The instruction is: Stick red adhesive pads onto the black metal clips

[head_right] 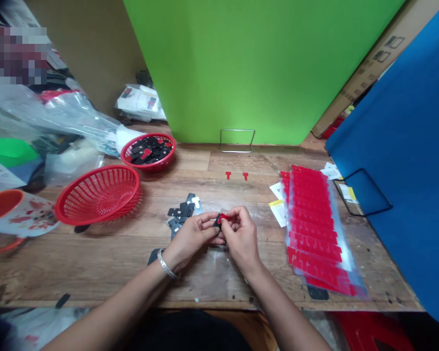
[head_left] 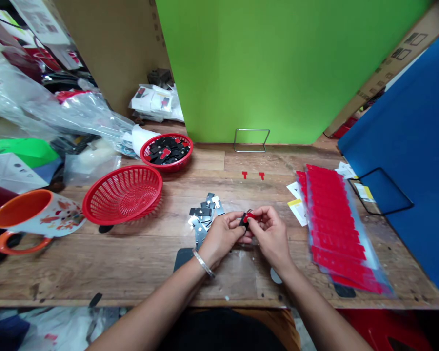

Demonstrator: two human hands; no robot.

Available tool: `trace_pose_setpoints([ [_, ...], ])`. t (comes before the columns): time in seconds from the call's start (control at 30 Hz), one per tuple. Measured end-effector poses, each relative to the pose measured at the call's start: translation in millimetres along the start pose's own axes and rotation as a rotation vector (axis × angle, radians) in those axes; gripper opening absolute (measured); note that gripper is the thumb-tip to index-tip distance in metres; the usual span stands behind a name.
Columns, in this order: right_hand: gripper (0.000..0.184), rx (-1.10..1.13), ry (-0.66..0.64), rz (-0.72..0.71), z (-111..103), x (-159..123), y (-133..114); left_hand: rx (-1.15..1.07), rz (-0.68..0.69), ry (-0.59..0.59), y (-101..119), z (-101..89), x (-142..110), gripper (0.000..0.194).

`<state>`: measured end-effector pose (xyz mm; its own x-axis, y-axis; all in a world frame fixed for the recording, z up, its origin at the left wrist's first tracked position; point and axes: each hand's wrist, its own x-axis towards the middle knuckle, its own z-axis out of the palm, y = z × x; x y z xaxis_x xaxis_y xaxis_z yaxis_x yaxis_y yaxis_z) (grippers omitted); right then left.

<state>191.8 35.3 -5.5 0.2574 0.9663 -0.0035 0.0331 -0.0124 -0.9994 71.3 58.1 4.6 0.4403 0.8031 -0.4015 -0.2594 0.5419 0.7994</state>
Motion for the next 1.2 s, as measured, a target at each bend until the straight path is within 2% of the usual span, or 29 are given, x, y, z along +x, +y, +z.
trace_pose_setpoints([
  [1.03, 0.014, -0.039, 0.002, 0.005, -0.9, 0.7, -0.1, 0.003, -0.009, -0.035, -1.8, -3.5, 0.3, 0.032],
  [1.2, 0.013, -0.055, 0.008, -0.001, 1.5, -3.0, -1.5, 0.059, 0.025, 0.047, -3.8, -2.7, 1.7, 0.033],
])
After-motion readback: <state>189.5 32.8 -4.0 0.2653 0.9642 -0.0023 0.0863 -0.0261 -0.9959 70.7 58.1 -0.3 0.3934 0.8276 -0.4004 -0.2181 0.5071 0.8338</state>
